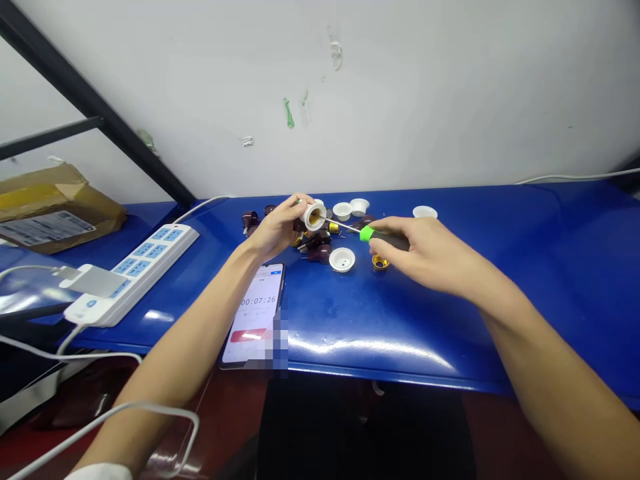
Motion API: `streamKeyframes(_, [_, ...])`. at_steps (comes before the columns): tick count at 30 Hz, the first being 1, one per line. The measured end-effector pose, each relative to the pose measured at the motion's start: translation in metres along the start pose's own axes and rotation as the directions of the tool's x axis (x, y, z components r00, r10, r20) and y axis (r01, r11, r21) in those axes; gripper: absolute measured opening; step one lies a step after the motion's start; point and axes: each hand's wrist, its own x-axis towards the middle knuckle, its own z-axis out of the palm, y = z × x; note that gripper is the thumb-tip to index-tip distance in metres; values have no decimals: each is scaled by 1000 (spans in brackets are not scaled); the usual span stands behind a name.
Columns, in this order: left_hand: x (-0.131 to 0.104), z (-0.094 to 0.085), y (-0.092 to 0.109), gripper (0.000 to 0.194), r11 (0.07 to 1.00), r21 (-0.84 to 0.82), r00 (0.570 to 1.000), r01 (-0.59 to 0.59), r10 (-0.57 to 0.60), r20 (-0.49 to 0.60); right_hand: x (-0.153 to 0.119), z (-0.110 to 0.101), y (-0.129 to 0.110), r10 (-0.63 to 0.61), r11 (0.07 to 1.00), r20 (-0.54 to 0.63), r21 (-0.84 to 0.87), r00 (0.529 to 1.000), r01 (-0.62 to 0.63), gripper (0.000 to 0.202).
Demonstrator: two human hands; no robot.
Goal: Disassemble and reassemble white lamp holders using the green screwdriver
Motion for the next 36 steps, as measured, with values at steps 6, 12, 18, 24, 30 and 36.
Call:
streamKeyframes(6, [3,0,-5,39,998,37,999,-42,41,18,4,-2,-1,87,994,159,54,983,-96,31])
streamKeyframes(12, [7,-1,-9,34,999,38,1000,-23,24,-14,4,11,8,-133,952,-12,-279,991,124,22])
streamKeyframes(18, [9,4,-11,30,1000,1,999,-31,31,-45,-2,16,6,-113,901,-76,-428,991,70,25])
streamKeyframes(24, [7,3,-8,33,998,42,998,-46,47,-32,1,11,11,-81,945,-25,-318,996,69,40])
streamKeyframes(30, [8,4,-8,28,998,55,998,-26,29,-56,4,9,8,-181,938,-161,-324,970,121,18])
streamKeyframes(36, [10,5,-9,32,994,80,994,-76,81,-72,4,17,5,-72,925,-74,-378,995,39,35])
